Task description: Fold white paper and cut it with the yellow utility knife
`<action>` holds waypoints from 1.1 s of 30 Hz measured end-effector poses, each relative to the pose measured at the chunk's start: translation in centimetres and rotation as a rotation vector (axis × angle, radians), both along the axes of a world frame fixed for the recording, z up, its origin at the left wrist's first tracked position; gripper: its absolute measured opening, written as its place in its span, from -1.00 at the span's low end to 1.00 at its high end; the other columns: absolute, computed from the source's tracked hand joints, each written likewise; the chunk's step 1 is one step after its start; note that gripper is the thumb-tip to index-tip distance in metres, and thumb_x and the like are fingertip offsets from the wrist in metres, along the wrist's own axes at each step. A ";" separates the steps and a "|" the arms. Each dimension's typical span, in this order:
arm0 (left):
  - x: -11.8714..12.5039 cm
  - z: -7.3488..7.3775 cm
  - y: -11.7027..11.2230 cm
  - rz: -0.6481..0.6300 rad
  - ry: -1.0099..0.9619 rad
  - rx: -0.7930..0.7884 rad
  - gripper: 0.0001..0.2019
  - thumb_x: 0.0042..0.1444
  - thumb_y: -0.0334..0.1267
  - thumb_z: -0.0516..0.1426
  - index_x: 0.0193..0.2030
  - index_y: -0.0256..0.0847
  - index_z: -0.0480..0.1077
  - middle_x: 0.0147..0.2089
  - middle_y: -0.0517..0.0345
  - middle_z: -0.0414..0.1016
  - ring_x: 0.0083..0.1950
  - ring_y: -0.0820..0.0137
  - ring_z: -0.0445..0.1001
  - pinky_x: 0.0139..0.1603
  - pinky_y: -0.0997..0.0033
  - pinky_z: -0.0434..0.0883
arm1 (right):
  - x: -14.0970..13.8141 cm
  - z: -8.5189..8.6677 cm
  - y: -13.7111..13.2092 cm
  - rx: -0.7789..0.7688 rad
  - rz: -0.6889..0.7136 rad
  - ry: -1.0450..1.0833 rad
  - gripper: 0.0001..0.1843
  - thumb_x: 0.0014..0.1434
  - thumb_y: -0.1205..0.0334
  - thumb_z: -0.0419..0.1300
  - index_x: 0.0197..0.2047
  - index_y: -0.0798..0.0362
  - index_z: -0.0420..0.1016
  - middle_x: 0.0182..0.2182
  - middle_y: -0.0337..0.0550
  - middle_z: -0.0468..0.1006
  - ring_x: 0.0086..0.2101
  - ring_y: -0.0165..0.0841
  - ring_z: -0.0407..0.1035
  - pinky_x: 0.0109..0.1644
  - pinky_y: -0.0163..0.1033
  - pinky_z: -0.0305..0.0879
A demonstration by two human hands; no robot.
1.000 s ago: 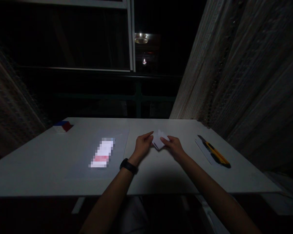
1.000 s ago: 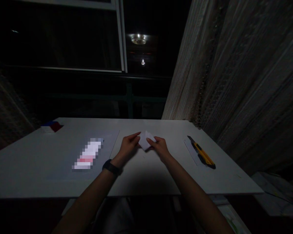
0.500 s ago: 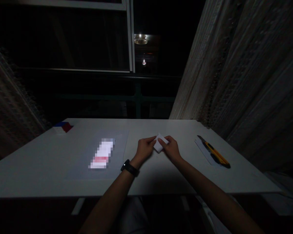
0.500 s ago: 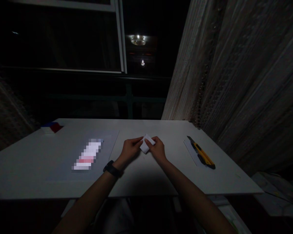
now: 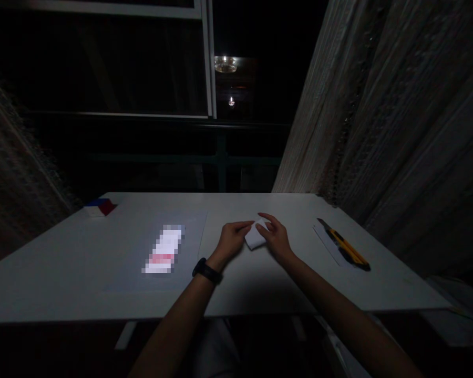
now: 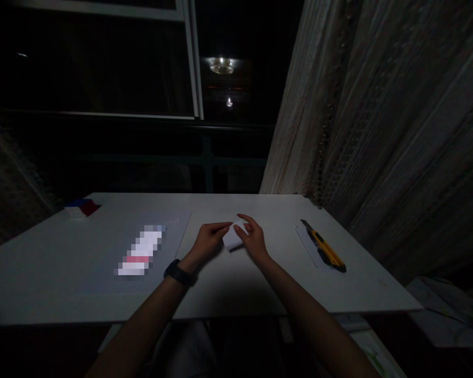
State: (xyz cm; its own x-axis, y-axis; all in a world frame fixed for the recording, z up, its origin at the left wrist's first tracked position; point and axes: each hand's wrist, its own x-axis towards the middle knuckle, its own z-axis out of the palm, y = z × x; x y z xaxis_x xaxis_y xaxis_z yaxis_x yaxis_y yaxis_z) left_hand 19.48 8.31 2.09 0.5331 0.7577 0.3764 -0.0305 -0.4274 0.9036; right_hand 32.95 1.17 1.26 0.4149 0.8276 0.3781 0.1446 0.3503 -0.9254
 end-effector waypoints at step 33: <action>0.2 0.2 0.0 0.223 -0.048 -0.191 -0.78 -0.12 -0.22 0.26 -0.32 -0.29 0.57 -0.38 0.00 0.59 -0.35 0.33 0.53 -0.32 0.41 0.43 | 0.6 0.1 0.2 0.002 -0.168 0.092 -0.48 -0.19 -0.03 0.36 -0.20 0.08 0.40 -0.53 -0.24 0.49 -0.48 -0.35 0.40 -0.41 -0.27 0.28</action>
State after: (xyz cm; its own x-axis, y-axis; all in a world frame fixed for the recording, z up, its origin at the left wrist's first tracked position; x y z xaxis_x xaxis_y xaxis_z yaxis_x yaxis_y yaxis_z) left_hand 19.70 8.30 2.27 0.3301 0.9139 0.2364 0.0001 -0.2504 0.9681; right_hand 33.57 1.41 1.40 0.5803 0.7429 0.3337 0.1159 0.3303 -0.9367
